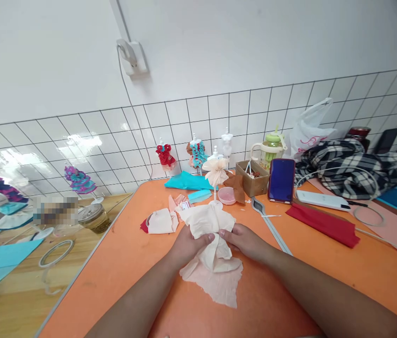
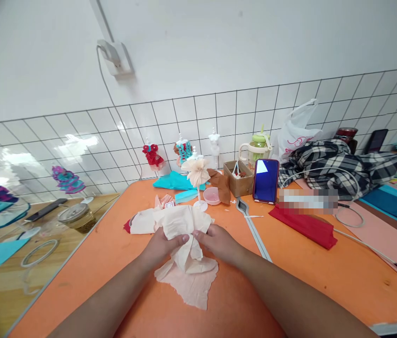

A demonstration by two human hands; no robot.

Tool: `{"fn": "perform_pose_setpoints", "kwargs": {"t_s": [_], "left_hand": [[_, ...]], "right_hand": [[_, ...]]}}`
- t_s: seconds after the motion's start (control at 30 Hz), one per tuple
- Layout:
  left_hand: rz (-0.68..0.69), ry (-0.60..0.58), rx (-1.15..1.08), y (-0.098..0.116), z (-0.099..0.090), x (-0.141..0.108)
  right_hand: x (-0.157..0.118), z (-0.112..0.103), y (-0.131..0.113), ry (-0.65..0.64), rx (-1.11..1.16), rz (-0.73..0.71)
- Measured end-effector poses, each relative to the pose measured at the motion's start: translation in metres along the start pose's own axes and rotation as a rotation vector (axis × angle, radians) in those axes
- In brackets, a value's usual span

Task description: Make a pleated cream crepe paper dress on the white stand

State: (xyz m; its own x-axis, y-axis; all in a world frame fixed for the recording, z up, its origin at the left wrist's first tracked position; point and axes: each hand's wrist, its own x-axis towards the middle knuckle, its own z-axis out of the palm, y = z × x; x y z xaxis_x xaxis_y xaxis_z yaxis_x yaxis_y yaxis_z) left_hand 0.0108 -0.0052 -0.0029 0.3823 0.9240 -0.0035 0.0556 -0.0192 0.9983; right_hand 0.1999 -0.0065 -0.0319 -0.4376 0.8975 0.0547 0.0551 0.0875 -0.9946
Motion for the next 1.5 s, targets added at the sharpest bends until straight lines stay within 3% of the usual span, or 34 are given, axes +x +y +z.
{"fn": "perform_pose_setpoints", "kwargs": {"t_s": [0.27, 0.5, 0.77, 0.97, 1.1, 1.37, 1.5], "left_hand": [[0.035, -0.066, -0.011, -0.001, 0.001, 0.0], [-0.013, -0.03, 0.037, -0.001, 0.002, -0.001], [-0.001, -0.084, 0.011, -0.003, -0.002, -0.001], [0.063, -0.144, 0.049, -0.007, 0.0, -0.001], [0.075, -0.201, 0.059, -0.01, 0.002, -0.001], [0.08, -0.197, 0.147, -0.006, 0.004, -0.001], [0.094, -0.18, 0.175, -0.006, 0.004, -0.001]], "right_hand": [[-0.003, 0.001, -0.006, -0.027, 0.011, -0.007], [-0.005, -0.002, -0.015, -0.07, -0.034, -0.07], [-0.006, -0.011, -0.011, -0.102, -0.08, 0.056], [-0.008, -0.004, -0.015, -0.144, -0.088, 0.029], [-0.007, -0.004, -0.014, -0.126, -0.144, 0.045], [-0.006, -0.006, -0.01, -0.08, -0.164, 0.081], [-0.007, -0.006, -0.015, -0.093, -0.156, 0.012]]}}
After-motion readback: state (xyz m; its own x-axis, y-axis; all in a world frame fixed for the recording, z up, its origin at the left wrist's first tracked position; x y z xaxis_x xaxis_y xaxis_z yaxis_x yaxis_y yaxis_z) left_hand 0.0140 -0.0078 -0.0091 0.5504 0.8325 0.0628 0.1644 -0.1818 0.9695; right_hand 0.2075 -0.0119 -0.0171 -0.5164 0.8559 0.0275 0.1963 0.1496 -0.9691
